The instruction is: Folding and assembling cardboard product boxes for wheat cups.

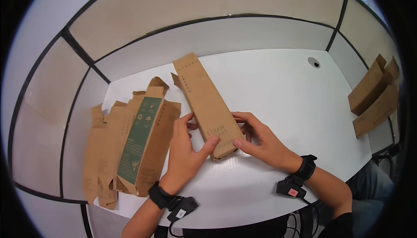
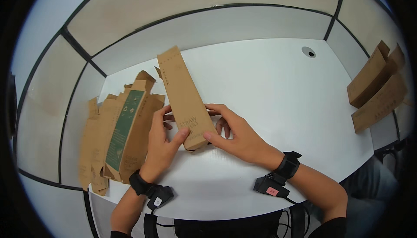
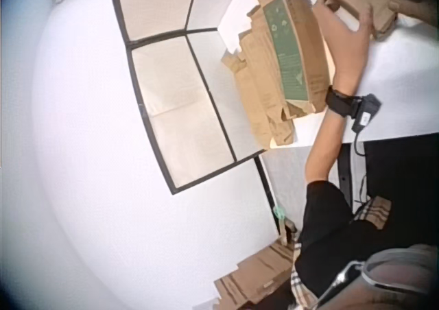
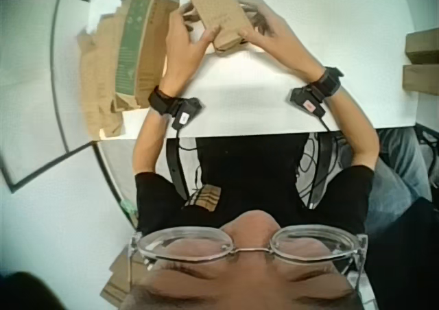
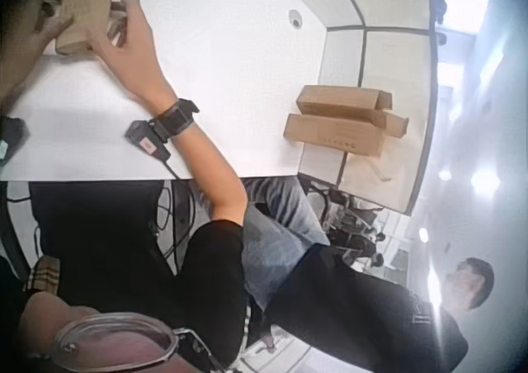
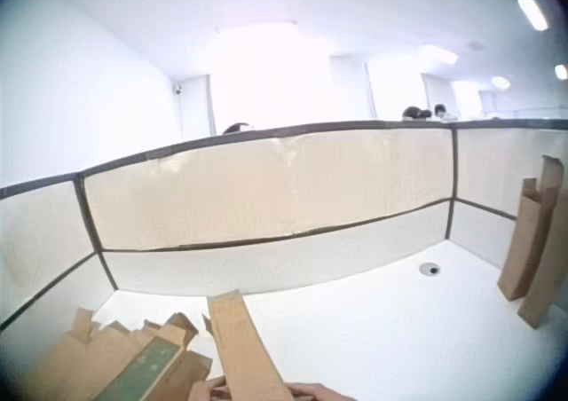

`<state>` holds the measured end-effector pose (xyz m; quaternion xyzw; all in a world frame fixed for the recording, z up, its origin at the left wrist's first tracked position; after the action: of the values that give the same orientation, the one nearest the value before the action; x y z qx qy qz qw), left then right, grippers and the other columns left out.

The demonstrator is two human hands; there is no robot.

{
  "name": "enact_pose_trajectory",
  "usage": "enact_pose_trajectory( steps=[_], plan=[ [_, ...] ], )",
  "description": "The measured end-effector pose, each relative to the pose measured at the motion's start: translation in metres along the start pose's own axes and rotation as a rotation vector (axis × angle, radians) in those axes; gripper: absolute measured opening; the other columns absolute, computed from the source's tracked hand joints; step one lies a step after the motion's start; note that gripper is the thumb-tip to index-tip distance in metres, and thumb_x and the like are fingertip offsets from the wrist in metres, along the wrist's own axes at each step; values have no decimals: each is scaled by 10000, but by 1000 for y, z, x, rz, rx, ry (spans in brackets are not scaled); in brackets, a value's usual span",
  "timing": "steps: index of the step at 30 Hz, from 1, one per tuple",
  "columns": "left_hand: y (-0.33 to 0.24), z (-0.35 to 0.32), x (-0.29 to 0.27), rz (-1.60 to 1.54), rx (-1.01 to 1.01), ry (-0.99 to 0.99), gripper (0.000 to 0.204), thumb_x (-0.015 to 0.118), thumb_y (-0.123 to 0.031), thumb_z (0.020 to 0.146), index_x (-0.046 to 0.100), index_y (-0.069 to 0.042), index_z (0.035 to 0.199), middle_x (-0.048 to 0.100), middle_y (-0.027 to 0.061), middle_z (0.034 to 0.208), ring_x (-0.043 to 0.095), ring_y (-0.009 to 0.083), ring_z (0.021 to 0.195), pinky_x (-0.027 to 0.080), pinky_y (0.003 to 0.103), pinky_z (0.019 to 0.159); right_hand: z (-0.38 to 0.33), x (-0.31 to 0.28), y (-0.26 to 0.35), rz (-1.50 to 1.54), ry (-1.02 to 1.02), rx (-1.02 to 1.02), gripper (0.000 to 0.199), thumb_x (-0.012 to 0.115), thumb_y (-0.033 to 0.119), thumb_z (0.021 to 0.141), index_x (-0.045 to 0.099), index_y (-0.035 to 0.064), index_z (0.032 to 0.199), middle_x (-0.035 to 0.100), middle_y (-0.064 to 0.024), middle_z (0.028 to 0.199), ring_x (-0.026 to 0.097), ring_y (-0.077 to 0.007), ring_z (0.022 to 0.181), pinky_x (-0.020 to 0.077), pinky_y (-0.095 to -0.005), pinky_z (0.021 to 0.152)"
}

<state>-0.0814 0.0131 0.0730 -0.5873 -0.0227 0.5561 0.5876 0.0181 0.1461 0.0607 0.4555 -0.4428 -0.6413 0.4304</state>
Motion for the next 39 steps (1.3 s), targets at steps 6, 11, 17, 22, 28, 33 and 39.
enact_pose_trajectory(
  steps=[6, 11, 17, 22, 28, 33, 39],
  plan=[
    [-22, 1, 17, -540, 157, 137, 967, 792, -144, 750, 162, -4, 1470, 298, 203, 1434, 381, 292, 1316, 419, 424, 1035, -7, -10, -5, 250, -46, -21, 829, 792, 126, 750, 256, 38, 1376, 467, -127, 1235, 499, -94, 776, 442, -233, 706],
    [-23, -5, 23, -555, 127, 321, 979, 766, -86, 746, 142, -18, 1497, 342, 207, 1444, 354, 309, 1361, 335, 422, 1118, 0, -8, 21, -64, -15, -136, 1039, 833, 156, 707, 144, 67, 1480, 530, -132, 1205, 526, -117, 753, 461, -273, 747],
    [-16, 0, 38, -454, 20, 438, 692, 750, -49, 757, 419, -16, 1364, 504, 156, 1352, 433, 271, 1318, 334, 384, 1109, 2, -7, 10, -232, -23, -82, 869, 852, 231, 698, 351, -19, 1363, 584, -88, 809, 522, -134, 580, 441, -264, 545],
    [-7, 9, 51, -296, 96, 300, 747, 703, -13, 810, 305, 38, 1440, 440, 177, 1413, 407, 251, 1343, 308, 348, 1127, 3, -114, -18, -427, -507, 6, 817, 800, 202, 714, 357, -53, 1352, 586, -125, 822, 555, -192, 651, 479, -322, 594],
    [-21, 11, 52, -294, 131, 298, 553, 694, -68, 822, 481, 9, 1327, 531, 140, 1318, 497, 244, 1247, 368, 341, 1074, -89, -296, -26, -540, -1191, -46, 672, 715, 134, 783, 366, -55, 1325, 551, -238, 1221, 571, -341, 1127, 446, -394, 983],
    [-18, 13, 52, -324, 75, 312, 477, 671, -54, 831, 527, -11, 1284, 553, 118, 1278, 516, 238, 1217, 378, 338, 1062, -138, -334, -53, -284, -1425, 253, 662, 687, 25, 808, 285, -157, 1302, 439, -243, 1216, 636, -236, 792, 557, -277, 549],
    [-15, 11, 48, -345, 52, 325, 407, 661, -39, 826, 563, -15, 1220, 541, 126, 1310, 513, 241, 1223, 381, 344, 1057, -118, -276, -43, -557, -1199, 38, 440, 665, 76, 803, 457, -13, 1180, 490, -168, 1080, 555, -209, 870, 481, -321, 759]
  ],
)
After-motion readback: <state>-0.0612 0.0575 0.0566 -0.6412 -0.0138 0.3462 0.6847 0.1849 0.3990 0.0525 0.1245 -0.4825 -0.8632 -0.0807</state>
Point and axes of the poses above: each hand's wrist, its own z-axis towards the middle knuckle, its own x-axis out of the palm, y = z × x, the point moved 10 cm from there along z, towards the middle knuckle
